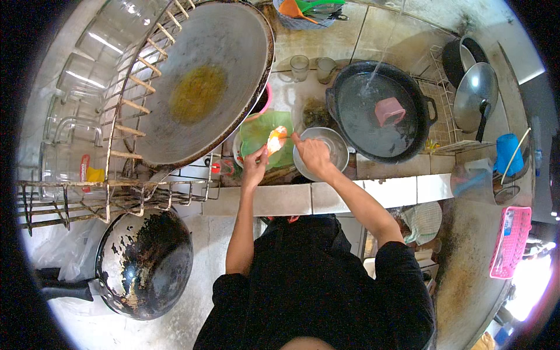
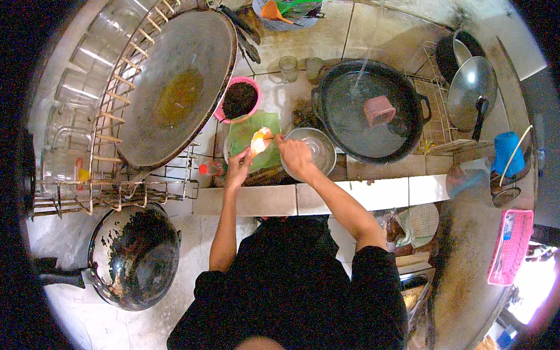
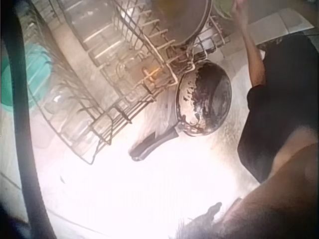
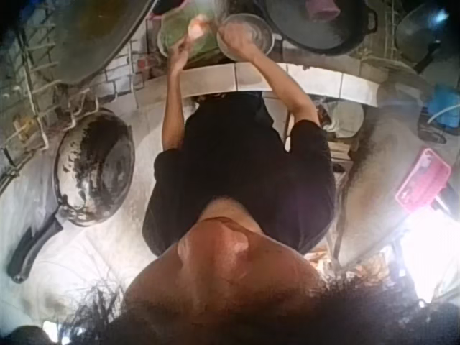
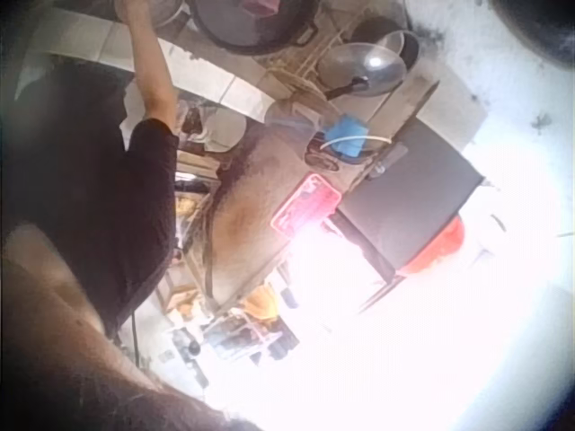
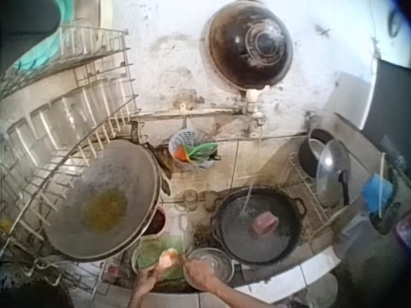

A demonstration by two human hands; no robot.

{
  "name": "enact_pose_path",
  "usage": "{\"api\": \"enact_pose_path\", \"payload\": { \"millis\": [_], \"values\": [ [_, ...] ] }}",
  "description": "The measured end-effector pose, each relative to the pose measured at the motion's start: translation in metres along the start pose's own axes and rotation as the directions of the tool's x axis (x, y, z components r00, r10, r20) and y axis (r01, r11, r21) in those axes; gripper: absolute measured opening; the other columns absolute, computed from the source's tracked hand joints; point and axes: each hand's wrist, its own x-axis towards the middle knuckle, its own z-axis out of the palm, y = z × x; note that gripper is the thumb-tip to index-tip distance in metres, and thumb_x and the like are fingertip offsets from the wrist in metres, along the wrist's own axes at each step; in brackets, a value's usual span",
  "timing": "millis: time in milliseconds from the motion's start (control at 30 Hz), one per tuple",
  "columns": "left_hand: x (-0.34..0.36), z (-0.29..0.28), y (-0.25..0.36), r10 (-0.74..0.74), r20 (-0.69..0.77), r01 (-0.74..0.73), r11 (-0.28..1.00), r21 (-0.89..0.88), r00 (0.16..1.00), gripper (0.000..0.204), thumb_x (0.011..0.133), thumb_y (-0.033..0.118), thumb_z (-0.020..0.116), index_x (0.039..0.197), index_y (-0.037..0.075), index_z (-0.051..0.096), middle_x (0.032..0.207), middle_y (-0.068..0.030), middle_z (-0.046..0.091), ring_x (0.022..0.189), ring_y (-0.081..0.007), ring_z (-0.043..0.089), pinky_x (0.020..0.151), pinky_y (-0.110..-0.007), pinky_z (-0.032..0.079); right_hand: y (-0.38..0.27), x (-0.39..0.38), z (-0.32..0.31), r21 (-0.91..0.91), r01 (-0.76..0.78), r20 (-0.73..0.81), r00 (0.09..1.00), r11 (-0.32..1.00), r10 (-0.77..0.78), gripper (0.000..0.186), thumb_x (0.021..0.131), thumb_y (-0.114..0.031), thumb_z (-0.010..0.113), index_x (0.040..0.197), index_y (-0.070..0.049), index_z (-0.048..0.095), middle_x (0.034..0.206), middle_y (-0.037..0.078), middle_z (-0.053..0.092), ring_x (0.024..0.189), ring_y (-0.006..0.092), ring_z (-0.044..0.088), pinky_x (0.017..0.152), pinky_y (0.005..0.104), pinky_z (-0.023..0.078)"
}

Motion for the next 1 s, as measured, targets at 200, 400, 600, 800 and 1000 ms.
{"api": "enact_pose_path", "payload": {
  "millis": [200,400,600,800,1000],
  "values": [
    [-0.004,-0.003,0.015,-0.051,0.023,0.051,0.998,0.021,0.998,0.033,0.095,0.021,0.051,0.121,0.001,0.057,0.062,0.0000,0.047,0.060,-0.0070,0.043,0.056,-0.026,0.039,-0.002,-0.003,0.006,0.122,-0.045,0.007,0.999,0.992,0.045,0.034,0.083,-0.004,0.047,0.116,-0.001,0.047,0.072,0.019,0.064,0.067,0.0338,0.066,0.057,0.0439,0.054],
    [-0.007,0.001,0.011,-0.038,-0.014,0.038,0.998,0.043,0.999,0.033,0.095,0.020,0.051,0.119,-0.001,0.058,0.087,-0.0111,0.066,0.076,-0.0103,0.056,0.071,-0.026,0.046,-0.001,0.001,0.009,0.273,-0.114,0.039,0.993,0.955,0.108,0.040,0.077,-0.001,0.052,0.117,-0.003,0.051,0.077,0.023,0.064,0.073,0.0390,0.065,0.063,0.0491,0.053],
    [-0.008,0.008,-0.001,-0.065,-0.021,0.065,0.998,0.017,0.998,0.033,0.095,0.021,0.051,0.118,-0.002,0.058,0.108,-0.0176,0.066,0.095,-0.0138,0.060,0.084,-0.028,0.046,0.005,0.006,0.014,0.389,-0.170,0.150,0.981,0.906,0.120,0.041,0.078,-0.002,0.051,0.119,-0.004,0.049,0.087,0.026,0.064,0.087,0.0418,0.062,0.074,0.0510,0.050],
    [-0.011,0.013,-0.011,0.035,-0.071,-0.038,0.998,-0.050,0.997,0.035,0.095,0.024,0.054,0.119,0.000,0.059,0.071,0.0055,0.050,0.063,-0.0062,0.040,0.058,-0.023,0.038,0.005,0.004,0.011,0.436,-0.177,0.196,0.976,0.882,0.099,0.042,0.079,-0.004,0.050,0.122,-0.006,0.048,0.091,0.025,0.062,0.090,0.0410,0.060,0.075,0.0519,0.048],
    [-0.010,0.009,0.016,-0.082,-0.021,0.083,0.995,0.051,0.996,0.039,0.096,0.027,0.051,0.123,0.000,0.055,0.069,-0.0026,0.057,0.062,-0.0095,0.048,0.060,-0.027,0.042,0.004,0.001,0.003,0.207,-0.039,-0.090,0.994,0.977,0.059,0.036,0.078,-0.005,0.053,0.113,-0.002,0.049,0.073,0.019,0.064,0.069,0.0370,0.064,0.057,0.0469,0.051]
  ]
}}
